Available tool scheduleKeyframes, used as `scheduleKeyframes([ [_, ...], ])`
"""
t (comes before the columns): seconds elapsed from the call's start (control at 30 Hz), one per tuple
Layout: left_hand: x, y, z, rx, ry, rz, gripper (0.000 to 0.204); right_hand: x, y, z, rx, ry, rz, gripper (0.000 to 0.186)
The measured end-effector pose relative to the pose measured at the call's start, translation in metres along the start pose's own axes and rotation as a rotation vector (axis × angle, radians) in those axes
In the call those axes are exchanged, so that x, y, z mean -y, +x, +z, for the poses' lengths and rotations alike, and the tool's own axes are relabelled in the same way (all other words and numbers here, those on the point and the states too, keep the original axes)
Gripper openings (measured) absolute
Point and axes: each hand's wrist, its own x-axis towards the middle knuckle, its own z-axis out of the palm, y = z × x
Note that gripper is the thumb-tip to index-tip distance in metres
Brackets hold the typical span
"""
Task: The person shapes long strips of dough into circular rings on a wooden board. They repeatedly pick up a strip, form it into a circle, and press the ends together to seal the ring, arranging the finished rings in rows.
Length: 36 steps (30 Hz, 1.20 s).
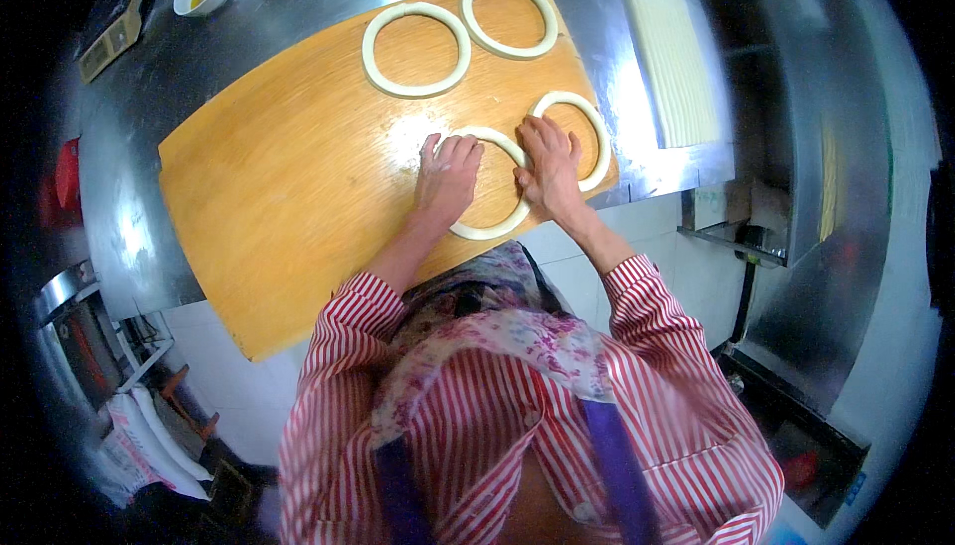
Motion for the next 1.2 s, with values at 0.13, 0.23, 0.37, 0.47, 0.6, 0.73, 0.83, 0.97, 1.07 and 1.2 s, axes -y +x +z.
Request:
scheduleKeyframes([
  [0.13,0.003,-0.002,-0.002,-0.034,-0.021,0.022,0.025,-0.004,-0.012,-0.02,-0.066,0.117,0.024,0.068],
  [0.23,0.002,0.0,-0.004,-0.106,-0.034,0.043,0.025,-0.052,-0.015,-0.037,-0.198,0.213,0.133,0.064],
  [0.37,0.016,0.008,-0.036,-0.164,-0.215,0.059,0.027,-0.08,-0.042,-0.031,-0.358,0.054,0.334,0.056],
  [0.47,0.015,0.05,-0.038,-0.164,-0.292,0.102,0.038,-0.093,-0.036,-0.014,-0.304,-0.04,0.373,0.062],
  [0.6,0.016,0.144,-0.027,0.019,-0.28,0.194,0.062,-0.039,-0.024,0.01,-0.229,-0.085,0.405,0.068],
  [0.73,0.017,0.214,-0.001,0.106,-0.067,0.38,0.07,0.003,-0.026,0.031,-0.231,-0.084,0.434,0.069],
  [0.83,0.037,0.249,0.021,0.189,0.111,0.445,0.065,0.025,-0.017,0.032,-0.123,-0.014,0.429,0.07],
  [0.97,0.05,0.245,0.024,0.276,0.084,0.423,0.063,0.04,-0.018,0.017,-0.022,0.083,0.408,0.07],
  [1.07,0.066,0.24,0.021,0.278,0.121,0.433,0.058,0.024,0.007,0.002,-0.099,0.151,0.412,0.068],
  [1.2,0.089,0.229,0.016,0.233,0.114,0.432,0.052,0.01,0.026,0.008,-0.114,0.186,0.374,0.063],
])
